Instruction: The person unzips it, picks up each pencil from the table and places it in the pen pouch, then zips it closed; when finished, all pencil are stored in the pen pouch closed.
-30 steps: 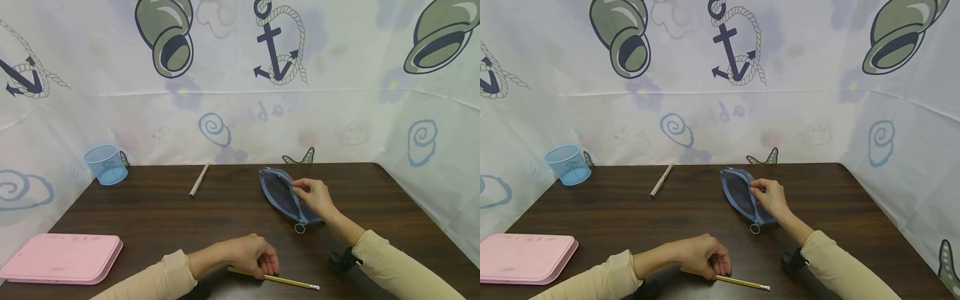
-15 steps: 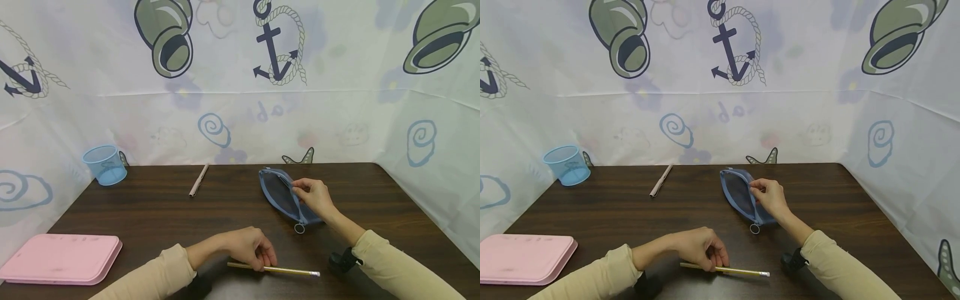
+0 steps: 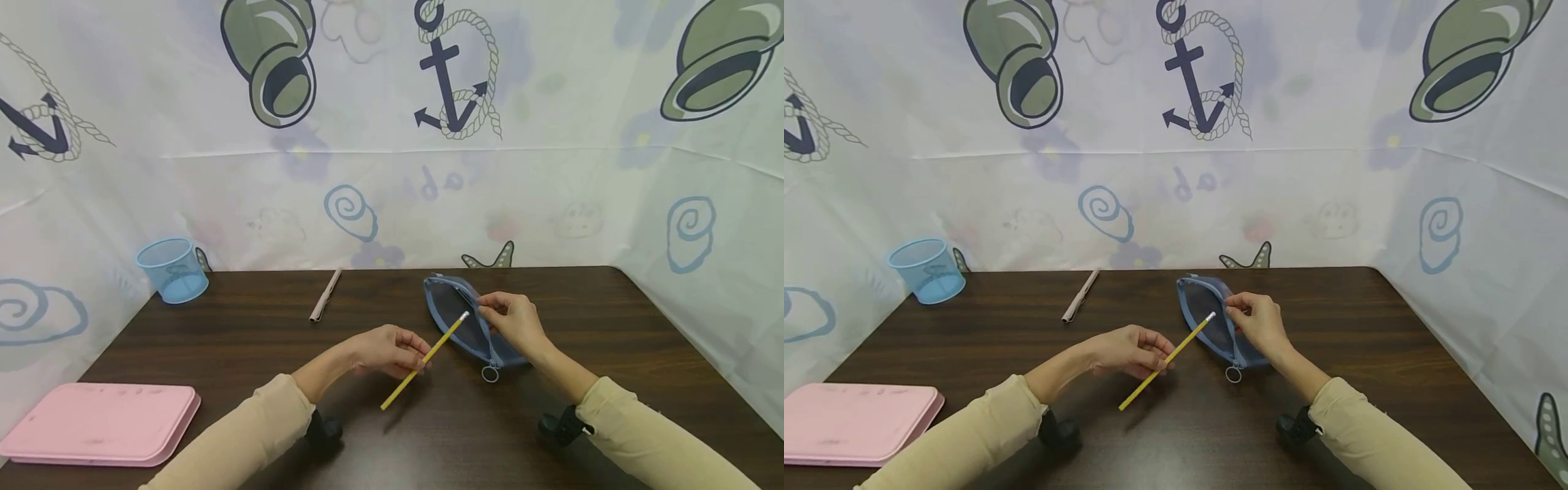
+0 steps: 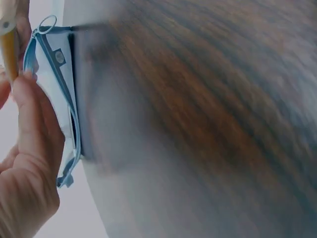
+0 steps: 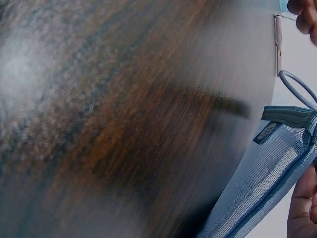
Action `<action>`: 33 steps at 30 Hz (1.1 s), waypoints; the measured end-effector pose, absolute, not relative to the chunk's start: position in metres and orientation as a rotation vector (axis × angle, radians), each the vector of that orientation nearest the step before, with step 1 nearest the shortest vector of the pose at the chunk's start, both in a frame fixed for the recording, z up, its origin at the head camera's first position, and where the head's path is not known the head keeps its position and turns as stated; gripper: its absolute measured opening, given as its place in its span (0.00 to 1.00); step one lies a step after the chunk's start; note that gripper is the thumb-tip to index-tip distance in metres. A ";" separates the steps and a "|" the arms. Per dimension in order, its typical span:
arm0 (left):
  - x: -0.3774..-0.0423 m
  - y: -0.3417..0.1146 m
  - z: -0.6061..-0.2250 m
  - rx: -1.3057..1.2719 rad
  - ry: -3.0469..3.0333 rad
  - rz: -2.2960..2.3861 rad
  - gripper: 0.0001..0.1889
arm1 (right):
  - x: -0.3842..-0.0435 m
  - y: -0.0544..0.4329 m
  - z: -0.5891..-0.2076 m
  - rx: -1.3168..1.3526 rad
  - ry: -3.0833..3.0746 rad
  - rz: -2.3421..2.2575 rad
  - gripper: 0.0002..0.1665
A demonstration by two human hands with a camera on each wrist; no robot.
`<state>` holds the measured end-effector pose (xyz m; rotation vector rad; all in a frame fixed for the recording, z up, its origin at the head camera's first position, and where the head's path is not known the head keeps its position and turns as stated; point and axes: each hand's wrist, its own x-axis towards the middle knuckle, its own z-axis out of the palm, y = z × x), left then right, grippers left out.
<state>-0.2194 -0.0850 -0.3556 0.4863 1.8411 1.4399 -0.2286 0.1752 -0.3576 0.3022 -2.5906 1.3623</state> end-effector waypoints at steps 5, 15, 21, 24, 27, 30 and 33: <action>-0.228 -0.076 -0.361 0.299 1.807 1.604 0.18 | -0.229 0.176 -0.358 0.301 -2.589 1.358 0.09; -0.239 -0.044 -0.359 0.047 1.710 1.870 0.20 | -0.227 0.177 -0.356 0.304 -2.597 1.337 0.09; -0.244 -0.024 -0.359 -0.049 1.662 1.977 0.21 | -0.227 0.177 -0.356 0.301 -2.603 1.347 0.09; -0.246 -0.015 -0.360 -0.061 1.657 1.993 0.22 | -0.227 0.177 -0.357 0.303 -2.606 1.357 0.09; -0.247 -0.007 -0.362 -0.064 1.668 2.002 0.22 | -0.228 0.177 -0.357 0.303 -2.605 1.367 0.09; -0.249 -0.001 -0.364 -0.074 1.682 2.023 0.23 | -0.228 0.176 -0.357 0.309 -2.599 1.375 0.09; -0.249 0.004 -0.367 -0.096 1.700 2.056 0.24 | -0.228 0.176 -0.356 0.305 -2.594 1.389 0.08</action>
